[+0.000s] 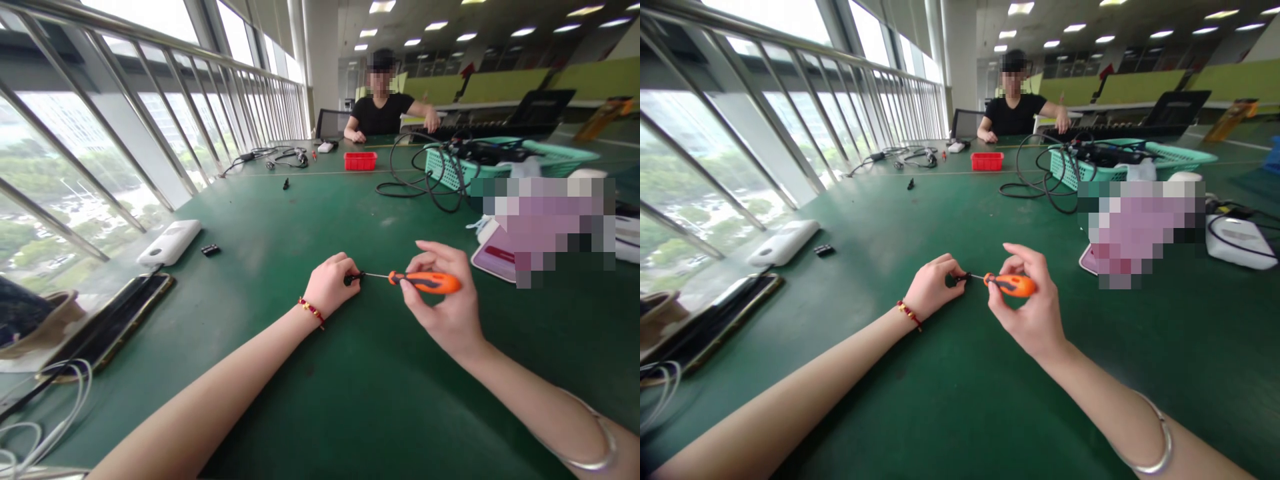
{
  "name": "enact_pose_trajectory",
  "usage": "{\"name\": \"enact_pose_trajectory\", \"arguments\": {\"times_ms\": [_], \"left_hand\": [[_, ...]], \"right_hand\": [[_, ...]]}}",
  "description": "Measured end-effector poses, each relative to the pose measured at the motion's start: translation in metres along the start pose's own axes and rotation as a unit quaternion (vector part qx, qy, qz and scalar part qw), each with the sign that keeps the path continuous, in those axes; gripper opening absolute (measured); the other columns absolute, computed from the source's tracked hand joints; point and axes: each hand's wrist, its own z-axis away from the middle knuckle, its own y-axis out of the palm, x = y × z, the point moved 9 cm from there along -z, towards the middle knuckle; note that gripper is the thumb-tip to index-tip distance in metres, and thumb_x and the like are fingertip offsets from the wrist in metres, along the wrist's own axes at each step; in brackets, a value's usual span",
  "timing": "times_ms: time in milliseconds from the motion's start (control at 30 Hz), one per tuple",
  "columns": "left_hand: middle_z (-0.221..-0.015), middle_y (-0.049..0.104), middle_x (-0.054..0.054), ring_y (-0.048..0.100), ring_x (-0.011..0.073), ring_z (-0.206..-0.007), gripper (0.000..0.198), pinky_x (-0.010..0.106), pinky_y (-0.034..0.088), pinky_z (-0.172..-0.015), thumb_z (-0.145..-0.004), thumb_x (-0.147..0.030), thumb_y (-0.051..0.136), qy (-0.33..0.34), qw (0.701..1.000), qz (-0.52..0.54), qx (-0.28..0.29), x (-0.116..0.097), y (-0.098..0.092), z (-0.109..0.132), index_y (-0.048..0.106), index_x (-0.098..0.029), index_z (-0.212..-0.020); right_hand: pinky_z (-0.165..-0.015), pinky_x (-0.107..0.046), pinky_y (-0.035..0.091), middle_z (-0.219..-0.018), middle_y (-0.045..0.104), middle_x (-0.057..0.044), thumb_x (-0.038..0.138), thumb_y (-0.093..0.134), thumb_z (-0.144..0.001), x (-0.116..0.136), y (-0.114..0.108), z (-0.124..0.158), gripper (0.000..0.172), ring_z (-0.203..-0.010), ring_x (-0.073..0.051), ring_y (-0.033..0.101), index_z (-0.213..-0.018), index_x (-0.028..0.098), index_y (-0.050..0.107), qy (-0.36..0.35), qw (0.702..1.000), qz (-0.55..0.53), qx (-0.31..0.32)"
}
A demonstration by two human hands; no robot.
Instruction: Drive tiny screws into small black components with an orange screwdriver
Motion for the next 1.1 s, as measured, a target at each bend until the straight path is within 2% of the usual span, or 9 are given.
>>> {"name": "enact_pose_trajectory", "arguments": {"times_ms": [67, 233, 433, 633, 767, 833, 967, 1033, 1100], "left_hand": [[-0.08, 0.06, 0.0, 0.059, 0.0133, -0.074, 0.005, 0.024, 0.048, -0.067, -0.068, -0.015, 0.056, 0.004, 1.0, 0.005, 0.001, 0.001, 0.0, -0.001, 0.059, -0.018, -0.069], [-0.081, 0.06, 0.001, 0.059, 0.0131, -0.074, 0.007, 0.024, 0.048, -0.068, -0.068, -0.015, 0.055, 0.016, 1.0, 0.003, -0.004, 0.003, 0.001, -0.003, 0.06, -0.018, -0.072], [-0.08, 0.06, 0.001, 0.058, 0.0132, -0.074, 0.006, 0.024, 0.047, -0.067, -0.068, -0.015, 0.055, 0.012, 1.0, -0.009, -0.014, 0.003, -0.001, -0.002, 0.06, -0.017, -0.07], [-0.081, 0.06, 0.001, 0.058, 0.0136, -0.074, 0.006, 0.024, 0.047, -0.067, -0.069, -0.016, 0.055, 0.009, 1.0, -0.013, -0.013, 0.003, -0.001, -0.002, 0.06, -0.018, -0.07], [-0.081, 0.06, 0.001, 0.059, 0.0136, -0.075, 0.004, 0.024, 0.047, -0.068, -0.069, -0.016, 0.056, 0.003, 1.0, -0.011, -0.016, 0.005, -0.001, -0.002, 0.06, -0.018, -0.07], [-0.081, 0.06, 0.0, 0.059, 0.0135, -0.074, 0.004, 0.023, 0.047, -0.068, -0.069, -0.016, 0.057, 0.001, 1.0, -0.007, -0.018, 0.005, -0.002, -0.002, 0.06, -0.018, -0.07], [-0.08, 0.06, 0.0, 0.059, 0.0135, -0.074, 0.003, 0.023, 0.047, -0.067, -0.069, -0.016, 0.056, 0.001, 1.0, 0.001, -0.019, 0.007, -0.002, -0.002, 0.059, -0.018, -0.07], [-0.08, 0.06, 0.001, 0.059, 0.0136, -0.074, 0.003, 0.024, 0.047, -0.067, -0.069, -0.016, 0.056, 0.004, 1.0, -0.004, -0.019, 0.006, -0.001, -0.002, 0.059, -0.018, -0.069], [-0.081, 0.06, 0.001, 0.058, 0.0135, -0.074, 0.003, 0.024, 0.047, -0.066, -0.069, -0.017, 0.056, 0.005, 1.0, -0.01, -0.019, 0.006, -0.001, -0.002, 0.059, -0.018, -0.07]], "right_hand": [[-0.071, -0.035, 0.048, -0.071, 0.053, 0.002, 0.027, 0.064, -0.072, -0.004, 0.001, -0.001, 0.047, -0.064, -0.016, 0.055, -0.114, 0.02, 0.045, 0.022, 0.999, 0.025, 0.006], [-0.053, -0.027, 0.042, -0.048, 0.048, 0.006, 0.03, 0.058, -0.078, -0.01, 0.012, 0.0, 0.014, -0.049, -0.013, 0.052, -0.088, 0.02, 0.057, 0.082, 0.994, 0.012, 0.074], [-0.068, -0.031, 0.048, -0.082, 0.055, -0.001, 0.023, 0.064, -0.068, -0.001, 0.004, -0.001, 0.056, -0.07, -0.015, 0.056, -0.119, 0.019, 0.041, 0.027, 1.0, -0.007, 0.013], [-0.049, -0.022, 0.042, -0.054, 0.051, 0.005, 0.027, 0.057, -0.078, -0.007, 0.012, 0.003, 0.014, -0.047, -0.011, 0.052, -0.09, 0.019, 0.056, 0.078, 0.994, 0.008, 0.073], [-0.071, -0.029, 0.049, -0.081, 0.058, -0.002, 0.021, 0.062, -0.072, 0.002, 0.003, 0.001, 0.043, -0.075, -0.016, 0.06, -0.112, 0.019, 0.048, 0.006, 1.0, -0.002, 0.014], [-0.071, -0.031, 0.049, -0.084, 0.056, -0.003, 0.024, 0.064, -0.069, -0.001, 0.001, 0.0, 0.056, -0.076, -0.017, 0.058, -0.12, 0.018, 0.042, 0.015, 1.0, -0.009, -0.002], [-0.044, -0.023, 0.038, -0.051, 0.042, 0.008, 0.028, 0.06, -0.076, -0.011, 0.009, 0.002, 0.033, -0.042, -0.009, 0.043, -0.106, 0.019, 0.05, 0.086, 0.995, -0.008, 0.049], [-0.044, -0.022, 0.038, -0.049, 0.042, 0.008, 0.027, 0.058, -0.077, -0.01, 0.01, 0.001, 0.025, -0.041, -0.009, 0.042, -0.101, 0.02, 0.052, 0.083, 0.995, -0.007, 0.058], [-0.055, -0.025, 0.046, -0.062, 0.052, 0.004, 0.024, 0.06, -0.074, -0.006, 0.005, -0.001, 0.036, -0.053, -0.011, 0.052, -0.108, 0.02, 0.049, 0.053, 0.998, -0.015, 0.035]]}}
